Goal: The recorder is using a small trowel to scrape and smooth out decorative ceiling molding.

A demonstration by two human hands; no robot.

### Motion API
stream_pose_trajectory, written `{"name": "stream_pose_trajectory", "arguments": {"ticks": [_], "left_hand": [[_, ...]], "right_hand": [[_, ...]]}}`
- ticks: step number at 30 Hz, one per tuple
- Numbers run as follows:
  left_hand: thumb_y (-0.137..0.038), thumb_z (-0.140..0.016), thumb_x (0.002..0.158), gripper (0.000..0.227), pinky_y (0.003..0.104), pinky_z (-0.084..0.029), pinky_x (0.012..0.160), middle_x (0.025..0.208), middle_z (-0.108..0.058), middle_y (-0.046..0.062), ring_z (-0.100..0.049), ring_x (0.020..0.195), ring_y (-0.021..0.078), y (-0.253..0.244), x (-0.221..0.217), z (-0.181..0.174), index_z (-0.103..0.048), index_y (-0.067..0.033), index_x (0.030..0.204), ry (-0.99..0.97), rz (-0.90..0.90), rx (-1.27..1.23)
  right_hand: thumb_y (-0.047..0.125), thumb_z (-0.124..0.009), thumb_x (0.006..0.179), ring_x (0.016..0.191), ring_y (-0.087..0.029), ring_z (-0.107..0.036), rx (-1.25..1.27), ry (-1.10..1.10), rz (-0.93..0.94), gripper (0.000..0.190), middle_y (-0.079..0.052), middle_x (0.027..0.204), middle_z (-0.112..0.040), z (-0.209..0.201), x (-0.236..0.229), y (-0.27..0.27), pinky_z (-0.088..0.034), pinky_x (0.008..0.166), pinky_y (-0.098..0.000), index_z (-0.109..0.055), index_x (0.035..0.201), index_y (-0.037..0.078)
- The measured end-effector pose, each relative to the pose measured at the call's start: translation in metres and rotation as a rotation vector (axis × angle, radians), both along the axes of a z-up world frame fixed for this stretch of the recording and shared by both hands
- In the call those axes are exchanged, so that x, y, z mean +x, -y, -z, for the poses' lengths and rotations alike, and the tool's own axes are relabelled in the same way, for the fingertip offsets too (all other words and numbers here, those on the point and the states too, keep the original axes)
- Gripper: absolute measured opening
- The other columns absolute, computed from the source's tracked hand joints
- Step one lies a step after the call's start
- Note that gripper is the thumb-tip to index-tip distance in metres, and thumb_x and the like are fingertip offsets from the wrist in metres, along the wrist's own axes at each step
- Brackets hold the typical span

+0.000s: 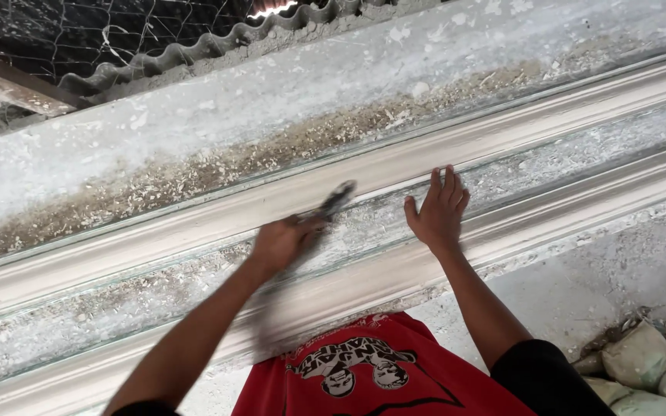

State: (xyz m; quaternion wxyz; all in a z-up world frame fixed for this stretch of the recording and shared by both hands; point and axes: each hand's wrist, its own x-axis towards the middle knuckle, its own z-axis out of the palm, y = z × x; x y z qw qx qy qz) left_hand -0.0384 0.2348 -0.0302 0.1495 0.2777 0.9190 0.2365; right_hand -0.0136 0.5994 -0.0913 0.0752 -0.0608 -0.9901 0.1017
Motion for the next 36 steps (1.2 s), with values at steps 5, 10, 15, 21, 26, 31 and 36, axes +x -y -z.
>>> {"name": "stream_pose_trajectory", "arguments": {"ticks": [5, 10, 15, 21, 26, 31, 36], "left_hand": [[-0.034, -0.062, 0.099, 0.035, 0.043, -0.06, 0.055, 0.098, -0.074, 0.013, -0.07, 0.066, 0.0283, -0.051, -0.008, -0.02, -0.067, -0.0327, 0.135, -0.04, 0.021, 0.022], [-0.033, -0.06, 0.099, 0.037, 0.043, -0.061, 0.054, 0.099, -0.073, 0.011, -0.07, 0.064, 0.0271, 0.003, 0.001, -0.029, -0.064, -0.0356, 0.136, 0.089, -0.017, -0.121], [-0.027, -0.058, 0.1, 0.044, 0.043, -0.061, 0.051, 0.102, -0.071, 0.014, -0.07, 0.061, 0.0275, -0.02, 0.002, -0.013, -0.058, -0.0292, 0.144, 0.058, 0.011, -0.182], [-0.029, -0.056, 0.102, 0.04, 0.045, -0.061, 0.05, 0.096, -0.071, 0.014, -0.072, 0.061, 0.0303, -0.01, 0.005, -0.031, -0.059, -0.0315, 0.141, 0.13, -0.03, -0.188], [-0.028, -0.06, 0.099, 0.038, 0.047, -0.06, 0.054, 0.09, -0.073, 0.013, -0.071, 0.065, 0.0331, -0.036, 0.0, -0.021, -0.066, -0.0302, 0.136, -0.028, -0.024, -0.085], [-0.031, -0.062, 0.099, 0.031, 0.047, -0.06, 0.055, 0.096, -0.075, 0.011, -0.072, 0.065, 0.0334, -0.044, 0.001, -0.008, -0.067, -0.0279, 0.129, -0.139, -0.048, 0.112], [-0.034, -0.061, 0.097, 0.038, 0.049, -0.059, 0.053, 0.086, -0.072, 0.014, -0.072, 0.065, 0.0341, -0.048, -0.006, -0.051, -0.063, -0.0301, 0.135, 0.081, -0.041, -0.162]], "right_hand": [[0.047, -0.059, 0.099, 0.151, -0.048, -0.026, -0.007, -0.03, -0.015, 0.081, -0.03, 0.165, -0.026, 0.006, 0.002, -0.01, -0.019, 0.119, -0.0688, -0.034, 0.158, -0.003], [0.043, -0.061, 0.099, 0.151, -0.047, -0.027, -0.03, -0.04, -0.015, 0.076, -0.028, 0.165, -0.026, 0.002, 0.0, -0.005, -0.02, 0.121, -0.0678, -0.038, 0.156, -0.002], [0.043, -0.062, 0.096, 0.149, -0.047, -0.027, 0.017, -0.02, -0.003, 0.078, -0.03, 0.162, -0.028, 0.001, 0.001, -0.002, -0.02, 0.118, -0.0691, -0.039, 0.152, -0.006], [0.044, -0.062, 0.096, 0.149, -0.047, -0.027, -0.002, -0.044, -0.002, 0.078, -0.029, 0.162, -0.028, 0.001, 0.001, -0.004, -0.019, 0.118, -0.0688, -0.039, 0.153, -0.005], [0.046, -0.061, 0.096, 0.149, -0.047, -0.027, 0.023, -0.011, 0.023, 0.079, -0.029, 0.163, -0.027, 0.001, -0.003, -0.001, -0.019, 0.118, -0.0686, -0.04, 0.153, -0.004], [0.046, -0.06, 0.096, 0.149, -0.047, -0.027, 0.013, -0.023, 0.031, 0.079, -0.028, 0.163, -0.027, 0.004, -0.001, -0.003, -0.019, 0.118, -0.0686, -0.039, 0.154, -0.003], [0.046, -0.058, 0.098, 0.15, -0.048, -0.025, 0.025, -0.009, 0.031, 0.079, -0.028, 0.164, -0.027, 0.003, -0.004, -0.001, -0.019, 0.119, -0.0684, -0.036, 0.156, -0.003]]}}
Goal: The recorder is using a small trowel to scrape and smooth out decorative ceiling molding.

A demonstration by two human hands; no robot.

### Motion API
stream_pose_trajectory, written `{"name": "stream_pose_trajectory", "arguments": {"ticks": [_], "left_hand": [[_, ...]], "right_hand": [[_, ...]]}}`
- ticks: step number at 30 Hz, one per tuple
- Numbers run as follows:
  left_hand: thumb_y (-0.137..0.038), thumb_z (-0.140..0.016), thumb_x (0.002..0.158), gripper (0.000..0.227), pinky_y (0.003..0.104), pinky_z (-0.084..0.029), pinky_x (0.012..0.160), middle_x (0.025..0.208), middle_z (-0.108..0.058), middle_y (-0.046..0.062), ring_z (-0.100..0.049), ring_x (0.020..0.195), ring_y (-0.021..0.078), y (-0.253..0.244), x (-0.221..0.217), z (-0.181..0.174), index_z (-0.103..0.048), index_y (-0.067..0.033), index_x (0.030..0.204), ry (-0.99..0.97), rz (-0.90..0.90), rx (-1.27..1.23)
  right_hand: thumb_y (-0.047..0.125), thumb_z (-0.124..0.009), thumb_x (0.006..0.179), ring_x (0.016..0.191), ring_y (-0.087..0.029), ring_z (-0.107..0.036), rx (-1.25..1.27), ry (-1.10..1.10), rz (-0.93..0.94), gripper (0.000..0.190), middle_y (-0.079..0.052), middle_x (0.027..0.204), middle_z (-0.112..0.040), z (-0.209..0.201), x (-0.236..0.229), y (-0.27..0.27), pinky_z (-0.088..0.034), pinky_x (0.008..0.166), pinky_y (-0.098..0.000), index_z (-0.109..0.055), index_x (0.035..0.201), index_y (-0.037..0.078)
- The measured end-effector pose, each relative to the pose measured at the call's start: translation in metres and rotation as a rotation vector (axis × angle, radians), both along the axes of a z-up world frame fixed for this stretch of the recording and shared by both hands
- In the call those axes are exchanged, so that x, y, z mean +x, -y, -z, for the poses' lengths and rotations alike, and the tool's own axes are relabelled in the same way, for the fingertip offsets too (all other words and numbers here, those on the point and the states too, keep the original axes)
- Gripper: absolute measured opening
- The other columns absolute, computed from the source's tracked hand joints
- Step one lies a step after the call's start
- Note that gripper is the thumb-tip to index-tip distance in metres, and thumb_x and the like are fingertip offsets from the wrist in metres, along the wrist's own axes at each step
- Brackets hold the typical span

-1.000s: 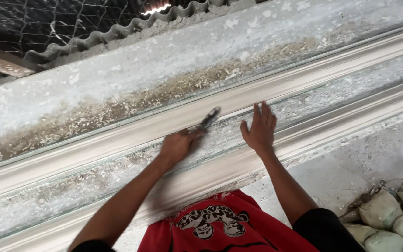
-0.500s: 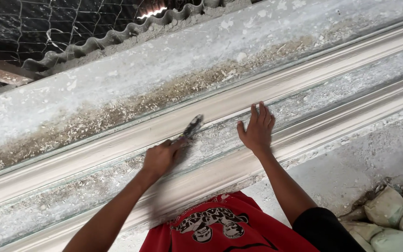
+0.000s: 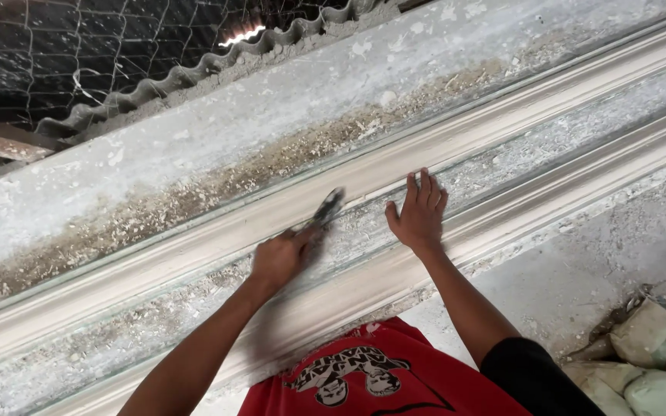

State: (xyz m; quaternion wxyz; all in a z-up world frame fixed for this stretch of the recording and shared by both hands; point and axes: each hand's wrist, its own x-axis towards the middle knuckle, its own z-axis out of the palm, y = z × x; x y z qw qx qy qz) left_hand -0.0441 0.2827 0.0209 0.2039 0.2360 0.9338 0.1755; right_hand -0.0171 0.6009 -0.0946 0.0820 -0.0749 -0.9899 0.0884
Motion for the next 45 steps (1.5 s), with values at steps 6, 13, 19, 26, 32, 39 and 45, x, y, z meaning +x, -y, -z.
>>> {"name": "stream_pose_trajectory", "arguments": {"ticks": [6, 13, 19, 26, 32, 39, 45], "left_hand": [[-0.028, -0.063, 0.095, 0.036, 0.049, -0.059, 0.055, 0.086, -0.074, 0.012, -0.071, 0.065, 0.0336, -0.033, 0.005, 0.046, -0.067, -0.0295, 0.131, -0.2, -0.023, 0.259], [-0.027, -0.057, 0.098, 0.04, 0.049, -0.059, 0.055, 0.081, -0.071, 0.013, -0.071, 0.063, 0.0332, -0.036, -0.003, 0.016, -0.063, -0.0337, 0.137, -0.022, 0.002, 0.072], [-0.03, -0.06, 0.1, 0.033, 0.05, -0.059, 0.057, 0.092, -0.073, 0.015, -0.07, 0.066, 0.0367, -0.043, -0.001, 0.038, -0.068, -0.0257, 0.131, -0.188, 0.005, 0.225], [-0.032, -0.056, 0.101, 0.038, 0.053, -0.057, 0.063, 0.087, -0.071, 0.017, -0.071, 0.073, 0.0384, -0.073, -0.003, 0.04, -0.063, -0.0309, 0.138, -0.038, -0.048, 0.14], [-0.029, -0.054, 0.102, 0.035, 0.053, -0.058, 0.066, 0.09, -0.07, 0.016, -0.071, 0.075, 0.0378, -0.063, 0.008, 0.042, -0.066, -0.0308, 0.135, -0.106, -0.032, 0.193], [-0.027, -0.059, 0.099, 0.034, 0.052, -0.058, 0.068, 0.109, -0.072, 0.013, -0.071, 0.079, 0.0377, 0.01, 0.088, 0.042, -0.066, -0.0266, 0.133, -0.099, -0.163, 0.222], [-0.005, -0.069, 0.083, 0.053, 0.046, -0.055, 0.087, 0.115, -0.07, 0.014, -0.063, 0.101, 0.0339, 0.027, 0.161, 0.06, -0.069, -0.0231, 0.133, -0.466, -0.115, 0.405]], "right_hand": [[0.047, -0.058, 0.096, 0.149, -0.048, -0.025, -0.026, 0.0, -0.008, 0.08, -0.028, 0.163, -0.026, -0.001, 0.002, -0.001, -0.018, 0.117, -0.0691, -0.037, 0.155, -0.003], [0.047, -0.058, 0.095, 0.149, -0.045, -0.025, -0.016, -0.007, 0.018, 0.078, -0.025, 0.163, -0.027, -0.001, 0.001, 0.002, -0.018, 0.119, -0.0682, -0.039, 0.154, -0.001], [0.048, -0.058, 0.095, 0.149, -0.045, -0.024, -0.022, -0.007, 0.012, 0.079, -0.025, 0.161, -0.029, -0.001, 0.002, 0.001, -0.018, 0.118, -0.0687, -0.039, 0.153, -0.001], [0.049, -0.058, 0.094, 0.15, -0.044, -0.023, -0.013, 0.028, 0.031, 0.082, -0.024, 0.164, -0.026, -0.001, 0.0, -0.001, -0.017, 0.119, -0.067, -0.035, 0.155, 0.0], [0.046, -0.059, 0.095, 0.151, -0.042, -0.023, -0.083, -0.049, 0.005, 0.087, -0.024, 0.165, -0.026, 0.004, 0.006, -0.004, -0.017, 0.119, -0.0657, -0.025, 0.159, -0.003], [0.036, -0.061, 0.094, 0.151, -0.045, -0.026, -0.101, -0.155, -0.105, 0.078, -0.027, 0.163, -0.03, -0.018, 0.045, 0.011, -0.019, 0.121, -0.0636, -0.032, 0.156, -0.002], [0.028, -0.051, 0.101, 0.152, -0.042, -0.032, -0.189, -0.176, -0.125, 0.054, -0.025, 0.16, -0.039, -0.019, 0.117, 0.048, -0.021, 0.124, -0.0596, -0.049, 0.148, 0.002]]}}
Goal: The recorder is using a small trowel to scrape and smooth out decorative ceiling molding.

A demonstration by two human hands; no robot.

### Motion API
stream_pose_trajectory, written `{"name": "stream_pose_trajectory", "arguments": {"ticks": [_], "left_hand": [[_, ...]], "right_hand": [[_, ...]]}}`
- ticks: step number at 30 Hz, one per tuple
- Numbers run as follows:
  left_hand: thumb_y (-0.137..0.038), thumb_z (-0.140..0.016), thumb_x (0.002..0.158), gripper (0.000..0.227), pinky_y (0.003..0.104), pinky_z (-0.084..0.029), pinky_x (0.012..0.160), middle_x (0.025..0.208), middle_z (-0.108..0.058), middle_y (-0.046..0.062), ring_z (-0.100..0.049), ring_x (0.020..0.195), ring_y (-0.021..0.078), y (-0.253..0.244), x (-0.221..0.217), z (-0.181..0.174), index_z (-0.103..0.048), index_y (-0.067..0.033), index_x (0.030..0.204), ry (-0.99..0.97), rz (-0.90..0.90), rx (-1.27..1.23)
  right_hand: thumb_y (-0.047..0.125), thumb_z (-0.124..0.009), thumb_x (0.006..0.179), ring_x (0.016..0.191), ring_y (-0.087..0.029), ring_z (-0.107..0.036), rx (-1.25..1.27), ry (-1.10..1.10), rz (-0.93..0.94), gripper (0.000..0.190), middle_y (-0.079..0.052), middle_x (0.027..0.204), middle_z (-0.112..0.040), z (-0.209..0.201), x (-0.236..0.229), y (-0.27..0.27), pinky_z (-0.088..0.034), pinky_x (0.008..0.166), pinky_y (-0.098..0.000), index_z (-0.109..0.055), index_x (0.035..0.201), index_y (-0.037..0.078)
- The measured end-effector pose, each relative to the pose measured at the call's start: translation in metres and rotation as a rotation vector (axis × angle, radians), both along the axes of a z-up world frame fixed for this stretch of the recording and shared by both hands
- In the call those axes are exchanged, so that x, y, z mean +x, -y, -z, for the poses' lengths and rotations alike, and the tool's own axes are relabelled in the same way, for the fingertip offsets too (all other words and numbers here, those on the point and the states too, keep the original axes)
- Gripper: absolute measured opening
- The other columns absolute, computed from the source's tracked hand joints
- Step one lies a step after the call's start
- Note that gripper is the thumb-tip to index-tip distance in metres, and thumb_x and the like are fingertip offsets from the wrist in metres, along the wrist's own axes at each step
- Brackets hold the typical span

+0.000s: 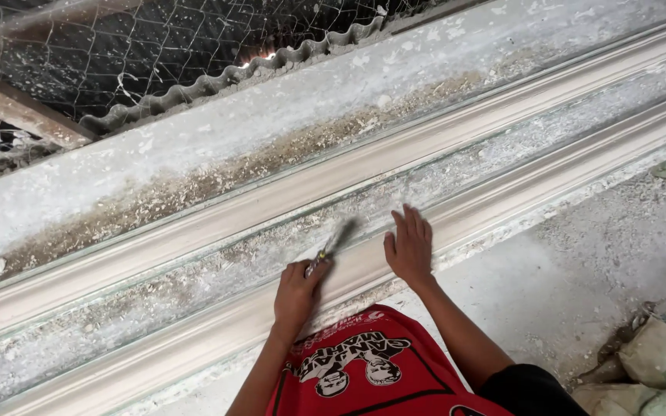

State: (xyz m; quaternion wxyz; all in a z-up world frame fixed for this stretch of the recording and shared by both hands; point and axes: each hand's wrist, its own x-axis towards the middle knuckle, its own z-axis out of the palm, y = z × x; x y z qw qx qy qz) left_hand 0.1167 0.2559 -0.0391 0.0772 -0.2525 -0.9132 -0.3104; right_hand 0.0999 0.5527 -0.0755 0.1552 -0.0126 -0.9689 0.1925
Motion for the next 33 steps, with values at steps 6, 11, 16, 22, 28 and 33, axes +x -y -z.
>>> {"name": "stream_pose_trajectory", "arguments": {"ticks": [6, 11, 16, 22, 28, 33], "left_hand": [[-0.007, -0.071, 0.082, 0.047, 0.047, -0.052, 0.09, 0.112, -0.066, 0.017, -0.06, 0.102, 0.0361, -0.004, -0.006, -0.011, -0.067, -0.0129, 0.129, -0.044, -0.042, 0.016], [-0.006, -0.07, 0.081, 0.048, 0.047, -0.052, 0.092, 0.114, -0.066, 0.018, -0.06, 0.104, 0.0369, -0.003, 0.002, -0.003, -0.067, -0.0126, 0.129, -0.053, -0.064, 0.006], [-0.007, -0.07, 0.084, 0.047, 0.047, -0.051, 0.092, 0.113, -0.066, 0.017, -0.06, 0.105, 0.0358, -0.003, 0.004, -0.005, -0.067, -0.0134, 0.131, -0.061, -0.112, -0.018], [-0.011, -0.07, 0.084, 0.046, 0.047, -0.05, 0.093, 0.114, -0.067, 0.016, -0.06, 0.105, 0.036, -0.011, 0.003, 0.001, -0.067, -0.013, 0.13, -0.067, -0.185, -0.042], [-0.019, -0.07, 0.087, 0.045, 0.05, -0.05, 0.091, 0.11, -0.066, 0.019, -0.059, 0.103, 0.0377, -0.015, 0.003, 0.021, -0.067, -0.0131, 0.131, -0.08, -0.283, -0.17], [-0.018, -0.069, 0.09, 0.046, 0.051, -0.05, 0.089, 0.112, -0.065, 0.017, -0.059, 0.103, 0.0375, -0.048, 0.007, 0.006, -0.066, -0.0149, 0.136, -0.094, -0.562, -0.303]], "right_hand": [[0.03, -0.043, 0.106, 0.154, -0.042, -0.026, 0.053, 0.08, -0.008, 0.049, -0.021, 0.163, -0.036, 0.012, 0.033, 0.013, -0.013, 0.123, -0.0617, -0.051, 0.149, 0.008], [0.033, -0.04, 0.108, 0.156, -0.041, -0.022, 0.041, 0.125, -0.057, 0.051, -0.021, 0.165, -0.033, 0.008, 0.045, 0.012, -0.011, 0.124, -0.0618, -0.047, 0.153, 0.009], [0.034, -0.04, 0.108, 0.156, -0.042, -0.019, 0.021, 0.143, -0.097, 0.053, -0.02, 0.166, -0.03, 0.007, 0.061, 0.013, -0.011, 0.124, -0.0623, -0.044, 0.156, 0.01], [0.036, -0.047, 0.103, 0.154, -0.044, -0.014, 0.073, 0.212, -0.216, 0.06, -0.022, 0.165, -0.025, -0.016, 0.06, -0.005, -0.011, 0.12, -0.0632, -0.041, 0.156, 0.01], [0.025, -0.057, 0.099, 0.14, -0.039, -0.036, -0.139, 0.166, -0.311, 0.045, -0.018, 0.157, -0.04, -0.027, 0.038, -0.087, -0.031, 0.113, -0.0548, -0.056, 0.143, 0.012], [0.022, -0.054, 0.106, 0.059, -0.012, -0.058, -0.82, 0.235, -0.088, 0.034, -0.01, 0.103, -0.073, 0.009, -0.011, -0.25, -0.054, 0.056, -0.032, -0.06, 0.136, 0.008]]}}
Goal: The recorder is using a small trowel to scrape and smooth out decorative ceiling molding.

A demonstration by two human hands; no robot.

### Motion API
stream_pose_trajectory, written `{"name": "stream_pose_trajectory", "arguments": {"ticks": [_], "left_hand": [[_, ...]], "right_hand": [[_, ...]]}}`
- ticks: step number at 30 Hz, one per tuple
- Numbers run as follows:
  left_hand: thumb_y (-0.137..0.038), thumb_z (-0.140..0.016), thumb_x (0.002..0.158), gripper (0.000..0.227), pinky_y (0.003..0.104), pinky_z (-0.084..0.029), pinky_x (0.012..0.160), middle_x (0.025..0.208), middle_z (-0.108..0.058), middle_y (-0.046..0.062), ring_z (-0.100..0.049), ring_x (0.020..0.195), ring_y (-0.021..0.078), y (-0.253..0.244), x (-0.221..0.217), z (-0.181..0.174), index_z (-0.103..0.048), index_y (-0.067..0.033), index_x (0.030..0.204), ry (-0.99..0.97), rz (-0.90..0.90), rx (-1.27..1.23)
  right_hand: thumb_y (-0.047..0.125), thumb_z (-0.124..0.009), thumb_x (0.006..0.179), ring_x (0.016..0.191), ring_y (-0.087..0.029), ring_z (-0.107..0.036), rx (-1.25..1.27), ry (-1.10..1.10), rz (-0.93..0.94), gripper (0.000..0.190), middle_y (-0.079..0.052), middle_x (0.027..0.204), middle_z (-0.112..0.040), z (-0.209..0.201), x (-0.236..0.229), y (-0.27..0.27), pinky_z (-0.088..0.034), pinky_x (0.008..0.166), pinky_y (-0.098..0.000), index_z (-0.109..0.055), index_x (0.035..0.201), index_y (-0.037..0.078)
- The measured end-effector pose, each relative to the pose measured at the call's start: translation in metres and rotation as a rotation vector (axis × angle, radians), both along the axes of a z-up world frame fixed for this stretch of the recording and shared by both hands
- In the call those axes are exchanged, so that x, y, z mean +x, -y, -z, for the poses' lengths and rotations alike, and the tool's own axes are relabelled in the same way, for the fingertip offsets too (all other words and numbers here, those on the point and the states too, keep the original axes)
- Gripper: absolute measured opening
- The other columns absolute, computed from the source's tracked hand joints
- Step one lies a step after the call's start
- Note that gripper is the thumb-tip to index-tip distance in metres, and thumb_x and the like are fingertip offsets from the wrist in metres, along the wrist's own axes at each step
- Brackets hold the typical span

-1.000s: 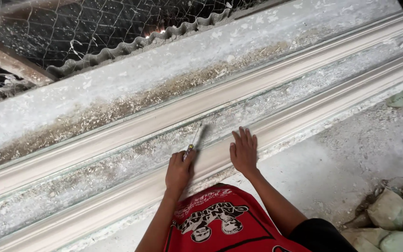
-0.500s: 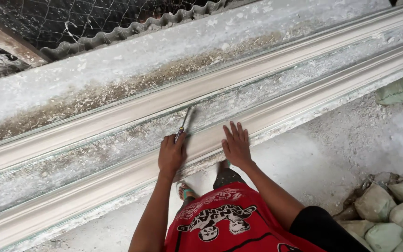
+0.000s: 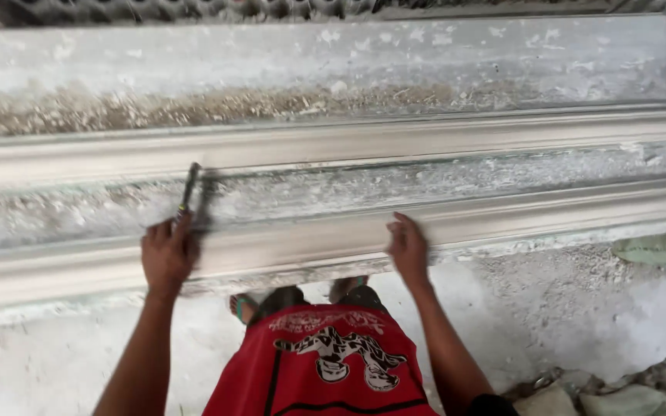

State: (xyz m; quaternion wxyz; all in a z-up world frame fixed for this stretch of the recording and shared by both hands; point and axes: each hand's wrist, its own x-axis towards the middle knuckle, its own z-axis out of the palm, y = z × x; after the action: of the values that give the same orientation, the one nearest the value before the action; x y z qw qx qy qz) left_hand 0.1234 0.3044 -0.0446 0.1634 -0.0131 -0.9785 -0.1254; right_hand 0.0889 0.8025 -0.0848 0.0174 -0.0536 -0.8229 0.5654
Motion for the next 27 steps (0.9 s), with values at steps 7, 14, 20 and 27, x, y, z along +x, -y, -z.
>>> {"name": "stream_pose_trajectory", "arguments": {"ticks": [7, 14, 20, 27], "left_hand": [[-0.021, -0.062, 0.104, 0.048, 0.051, -0.054, 0.09, 0.087, -0.067, 0.01, -0.064, 0.085, 0.0279, -0.069, -0.004, 0.019, -0.055, -0.0036, 0.149, -0.051, -0.158, 0.016], [-0.037, -0.061, 0.101, 0.042, 0.037, -0.059, 0.054, 0.091, -0.078, 0.009, -0.073, 0.063, 0.0235, -0.131, -0.08, -0.049, -0.06, -0.016, 0.137, 0.313, -0.008, 0.273], [-0.052, -0.056, 0.101, 0.042, 0.041, -0.058, 0.051, 0.083, -0.077, 0.008, -0.071, 0.058, 0.0282, -0.084, -0.135, -0.046, -0.065, -0.022, 0.13, 0.465, 0.216, 0.038], [-0.048, -0.054, 0.101, 0.043, 0.04, -0.055, 0.045, 0.077, -0.076, 0.007, -0.07, 0.053, 0.0265, -0.065, -0.16, -0.065, -0.066, -0.0231, 0.134, 0.459, 0.364, 0.017]], "right_hand": [[0.025, -0.061, 0.111, 0.079, -0.021, -0.067, 0.603, -0.128, 0.026, 0.021, -0.006, 0.085, -0.072, 0.024, -0.07, -0.135, -0.053, 0.077, -0.0399, -0.073, 0.099, 0.013], [0.031, -0.055, 0.106, 0.148, -0.048, -0.026, 0.776, -0.109, 0.045, 0.055, -0.026, 0.162, -0.034, 0.011, -0.134, -0.114, -0.021, 0.117, -0.0638, -0.048, 0.154, 0.008], [0.038, -0.048, 0.105, 0.153, -0.049, -0.02, 0.905, 0.051, 0.059, 0.063, -0.021, 0.172, -0.023, 0.01, -0.143, -0.106, -0.016, 0.119, -0.0662, -0.039, 0.162, 0.013], [0.039, -0.048, 0.107, 0.155, -0.046, -0.024, 0.943, 0.063, 0.06, 0.068, -0.016, 0.173, -0.023, 0.009, -0.139, -0.103, -0.015, 0.122, -0.0647, -0.031, 0.166, 0.01]]}}
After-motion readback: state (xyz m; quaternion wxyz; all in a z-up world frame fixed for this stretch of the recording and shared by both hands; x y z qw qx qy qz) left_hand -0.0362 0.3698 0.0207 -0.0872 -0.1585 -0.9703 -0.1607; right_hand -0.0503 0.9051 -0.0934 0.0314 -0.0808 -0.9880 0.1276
